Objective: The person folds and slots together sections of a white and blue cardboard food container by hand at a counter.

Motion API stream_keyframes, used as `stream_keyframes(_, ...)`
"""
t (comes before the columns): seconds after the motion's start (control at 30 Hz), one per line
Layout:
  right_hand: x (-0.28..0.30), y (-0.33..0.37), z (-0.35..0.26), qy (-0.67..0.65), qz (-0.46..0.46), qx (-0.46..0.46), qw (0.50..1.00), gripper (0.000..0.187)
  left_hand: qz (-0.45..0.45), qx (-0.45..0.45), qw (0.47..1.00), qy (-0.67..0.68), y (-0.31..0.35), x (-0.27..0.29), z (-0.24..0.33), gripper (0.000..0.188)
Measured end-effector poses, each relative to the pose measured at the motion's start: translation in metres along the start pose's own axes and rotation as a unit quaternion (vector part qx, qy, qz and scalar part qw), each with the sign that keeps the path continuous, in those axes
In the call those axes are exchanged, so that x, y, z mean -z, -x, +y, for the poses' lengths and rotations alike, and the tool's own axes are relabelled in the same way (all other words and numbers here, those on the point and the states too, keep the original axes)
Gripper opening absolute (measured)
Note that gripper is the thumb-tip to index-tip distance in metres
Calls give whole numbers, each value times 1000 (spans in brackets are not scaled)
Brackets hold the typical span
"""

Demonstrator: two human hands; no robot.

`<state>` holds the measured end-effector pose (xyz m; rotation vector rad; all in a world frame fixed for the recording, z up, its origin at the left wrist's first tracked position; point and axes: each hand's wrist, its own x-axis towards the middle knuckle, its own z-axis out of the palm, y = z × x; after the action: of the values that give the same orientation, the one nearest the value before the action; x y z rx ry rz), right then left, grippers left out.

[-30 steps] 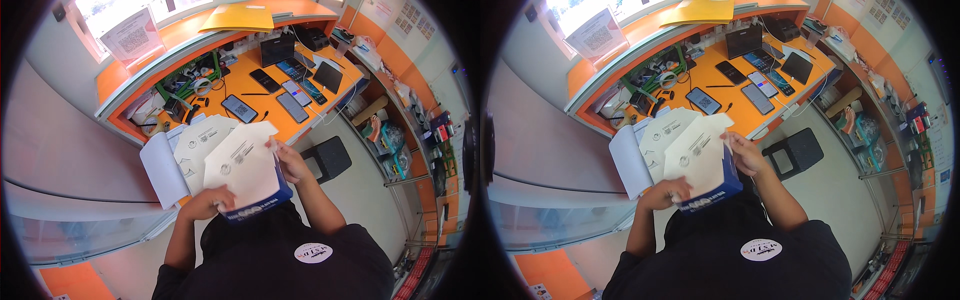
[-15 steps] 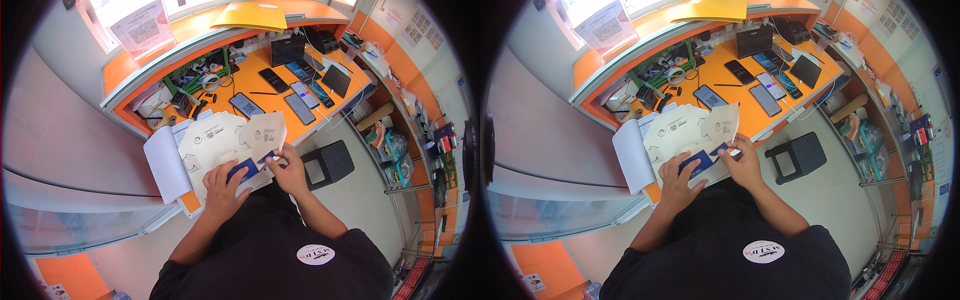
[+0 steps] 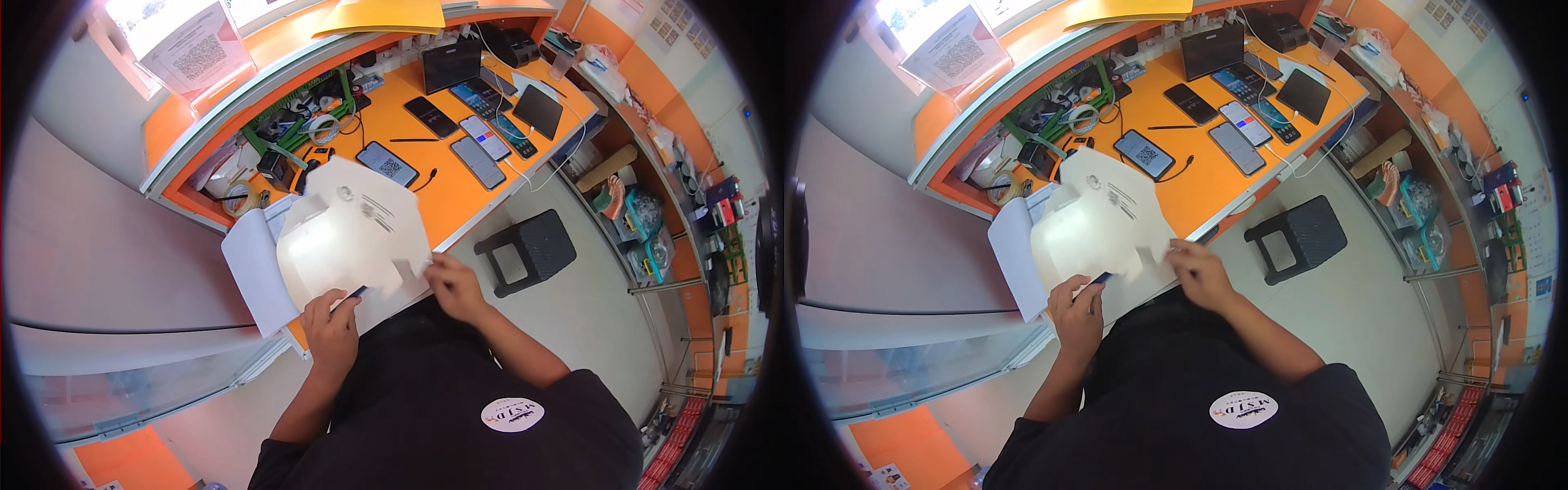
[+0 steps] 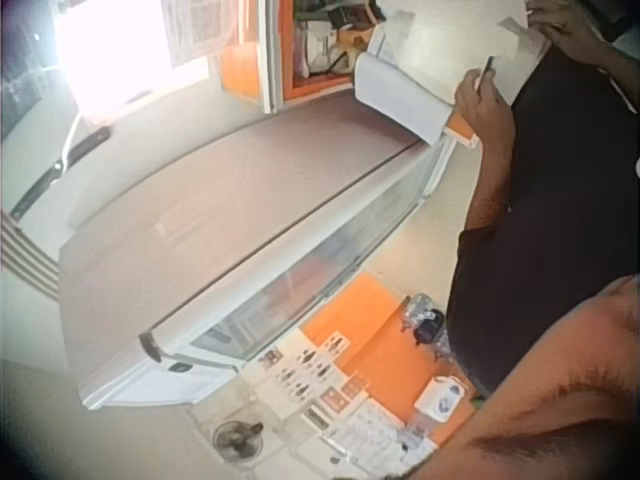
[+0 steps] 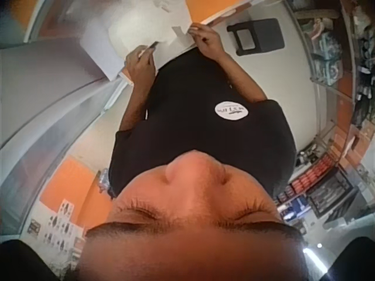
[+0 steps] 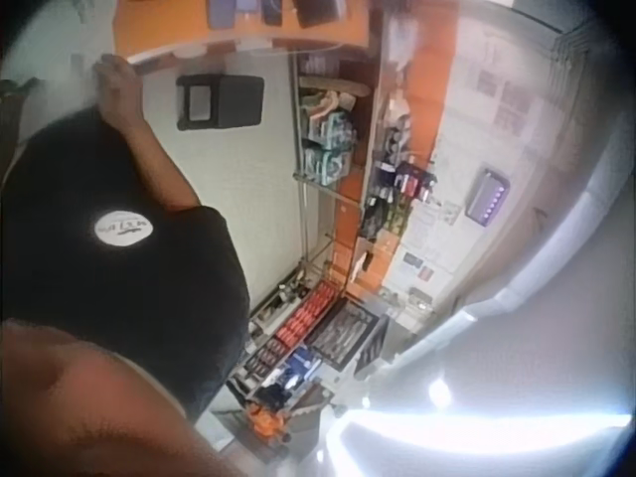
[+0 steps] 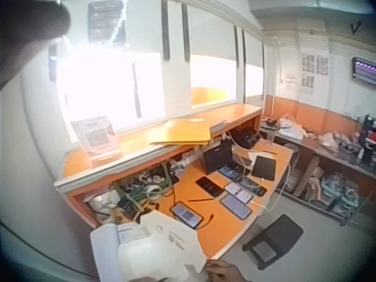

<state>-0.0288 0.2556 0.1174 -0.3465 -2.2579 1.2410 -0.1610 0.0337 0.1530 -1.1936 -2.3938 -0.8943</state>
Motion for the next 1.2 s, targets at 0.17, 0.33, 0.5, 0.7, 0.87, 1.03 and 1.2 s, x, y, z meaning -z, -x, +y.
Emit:
stream_keyframes(0.17,-12,-60,87,52,144,-211,965,26,-179,53,982,29,6,-17,-6,24)
stream_keyframes(0.33,-5,-101,143,143,171,-240,945,41,-257,71,953,147,-22,-5,10,23)
stream_keyframes(0.5,-6,-140,148,210,153,-289,922,48,-137,50,967,208,-102,-6,4,23)
stream_keyframes(0.7,-12,-166,159,229,144,-272,923,44,-195,177,944,201,-228,-69,-49,25)
stream_keyframes(0.87,-15,-160,165,124,160,-252,946,35,-376,119,915,86,-286,-146,-95,48)
stream_keyframes(1.03,-9,-157,150,147,100,-256,950,30,-417,44,907,-19,-307,-206,-101,70)
stream_keyframes(1.2,-11,-149,147,148,68,-234,959,24,-462,61,884,-11,-311,-232,-110,75)
